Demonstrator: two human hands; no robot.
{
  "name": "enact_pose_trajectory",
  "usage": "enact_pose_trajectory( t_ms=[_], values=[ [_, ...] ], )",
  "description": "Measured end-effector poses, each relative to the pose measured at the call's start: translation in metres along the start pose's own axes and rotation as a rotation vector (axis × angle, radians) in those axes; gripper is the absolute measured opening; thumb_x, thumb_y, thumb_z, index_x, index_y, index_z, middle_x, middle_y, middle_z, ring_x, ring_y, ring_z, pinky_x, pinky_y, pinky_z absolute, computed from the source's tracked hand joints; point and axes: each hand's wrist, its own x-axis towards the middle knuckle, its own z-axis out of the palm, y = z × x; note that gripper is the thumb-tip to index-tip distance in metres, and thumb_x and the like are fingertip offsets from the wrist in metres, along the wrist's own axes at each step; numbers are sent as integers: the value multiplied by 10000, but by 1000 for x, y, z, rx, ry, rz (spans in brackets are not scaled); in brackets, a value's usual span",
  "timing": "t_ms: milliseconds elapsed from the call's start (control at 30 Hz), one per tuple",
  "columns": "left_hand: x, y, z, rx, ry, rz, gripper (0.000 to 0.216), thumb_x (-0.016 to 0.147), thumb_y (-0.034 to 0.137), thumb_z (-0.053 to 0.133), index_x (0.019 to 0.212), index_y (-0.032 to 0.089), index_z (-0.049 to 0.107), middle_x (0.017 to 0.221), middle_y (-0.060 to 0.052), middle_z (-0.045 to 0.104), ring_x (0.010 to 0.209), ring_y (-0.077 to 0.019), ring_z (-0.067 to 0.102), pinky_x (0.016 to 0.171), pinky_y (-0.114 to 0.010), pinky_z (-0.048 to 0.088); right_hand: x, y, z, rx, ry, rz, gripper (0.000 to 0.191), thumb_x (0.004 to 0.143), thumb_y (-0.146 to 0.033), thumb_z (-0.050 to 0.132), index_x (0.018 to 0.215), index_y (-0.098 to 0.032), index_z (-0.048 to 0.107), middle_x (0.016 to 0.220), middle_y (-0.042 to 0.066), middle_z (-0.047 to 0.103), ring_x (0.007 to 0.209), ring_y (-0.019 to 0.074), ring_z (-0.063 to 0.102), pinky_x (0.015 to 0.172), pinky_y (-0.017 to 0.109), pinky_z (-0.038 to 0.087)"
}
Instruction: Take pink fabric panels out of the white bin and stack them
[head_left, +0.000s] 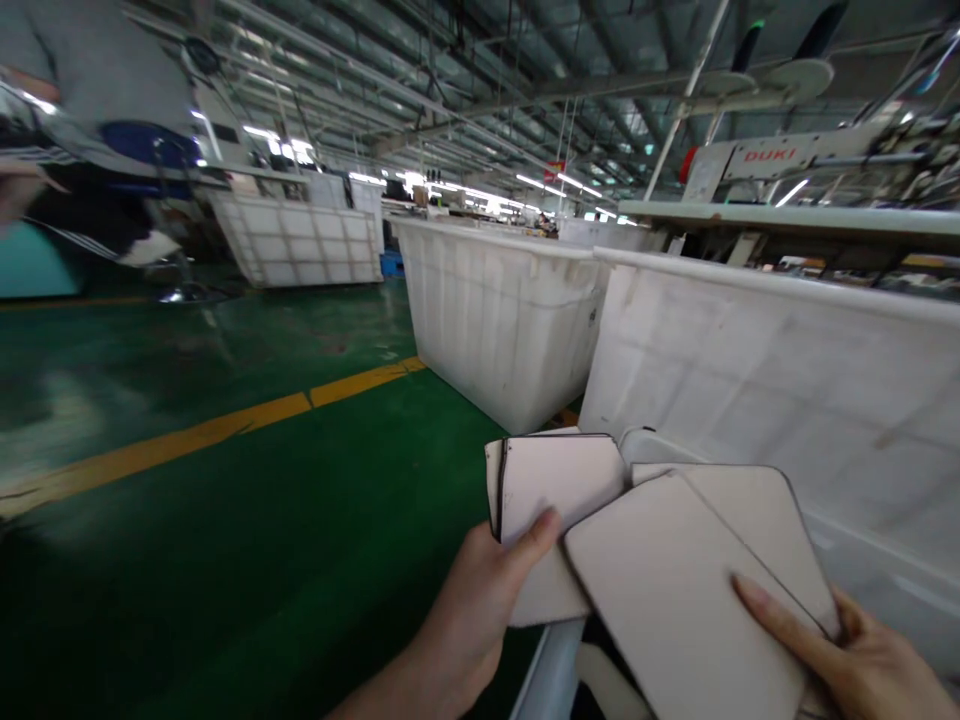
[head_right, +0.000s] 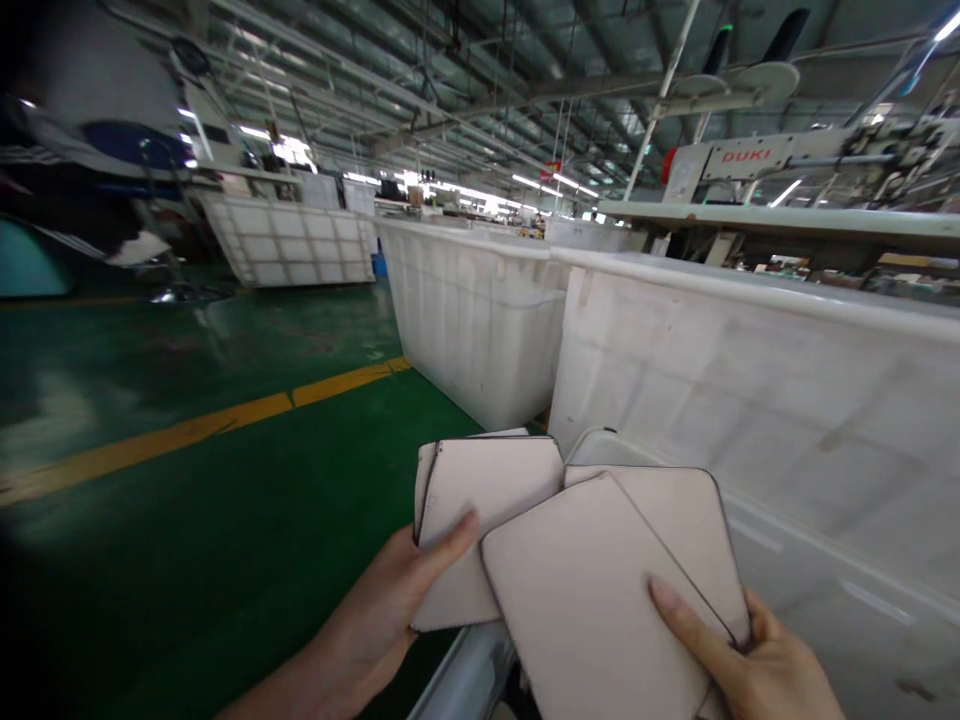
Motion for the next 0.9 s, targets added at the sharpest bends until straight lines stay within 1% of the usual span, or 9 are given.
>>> enact_pose_trajectory(
  t_ms=[167,300,400,467,533,633,733,833,900],
  values=[
    [-7,-1,-4,24,-99,-37,399,685,326,643,1024,121,606,1036,-132,641,903,-254,597,704,-301,451,-5,-32,33,-114,-148,-62,605,624,-615,570,1062,-199,534,730,29,687,676,238,626,535,292,506],
    [-4,-8,-6,2,-20,-29,398,679,317,643,1016,108,608,1036,-137,639,888,-255,603,729,-311,445,8,-46,30,-122,34,-132,550,672,-661,458,996,-225,545,605,15,635,562,231,585,485,326,459],
    [-2,-12,-3,-6,26,-62,417,683,379,630,996,103,617,1029,-145,638,806,-236,619,667,-297,452,18,-58,38,-475,231,-439,462,724,-655,363,750,-230,543,538,19,556,563,228,546,519,338,410],
    [-1,-12,0,-57,1,-78,428,683,411,625,980,103,624,1012,-143,644,797,-225,619,659,-290,459,25,-68,51,-763,264,-666,430,755,-619,337,661,-231,497,531,19,521,555,220,515,543,341,367],
    [-1,-13,0,-101,-26,-74,416,659,378,658,965,98,629,987,-139,652,806,-224,618,689,-297,466,32,-80,63,-815,263,-745,399,745,-598,380,654,-230,505,539,18,519,568,223,503,561,346,342],
    [1,-13,-3,-121,-9,-55,408,637,310,684,971,85,619,990,-142,651,800,-228,619,719,-317,471,41,-101,65,-352,341,-680,355,709,-558,467,705,-212,548,634,27,546,630,212,499,577,342,342],
    [3,-14,-9,-123,79,-39,421,683,321,637,1018,71,584,991,-157,646,828,-234,612,719,-321,472,37,-107,46,145,393,-542,273,738,-477,456,824,-220,492,862,39,528,668,148,495,549,285,399],
    [6,-15,-10,-134,154,-28,433,715,350,601,1064,97,559,1017,-146,639,890,-236,601,720,-310,475,17,-82,32,354,222,-335,198,664,-377,607,766,-233,518,758,5,527,558,90,462,447,189,394],
    [6,-15,-8,-156,172,-11,431,723,381,589,1073,132,559,1052,-126,629,928,-233,592,727,-305,478,-3,-51,39,288,25,-134,224,625,-395,657,648,-192,564,558,1,524,443,78,418,390,180,366]
  ],
)
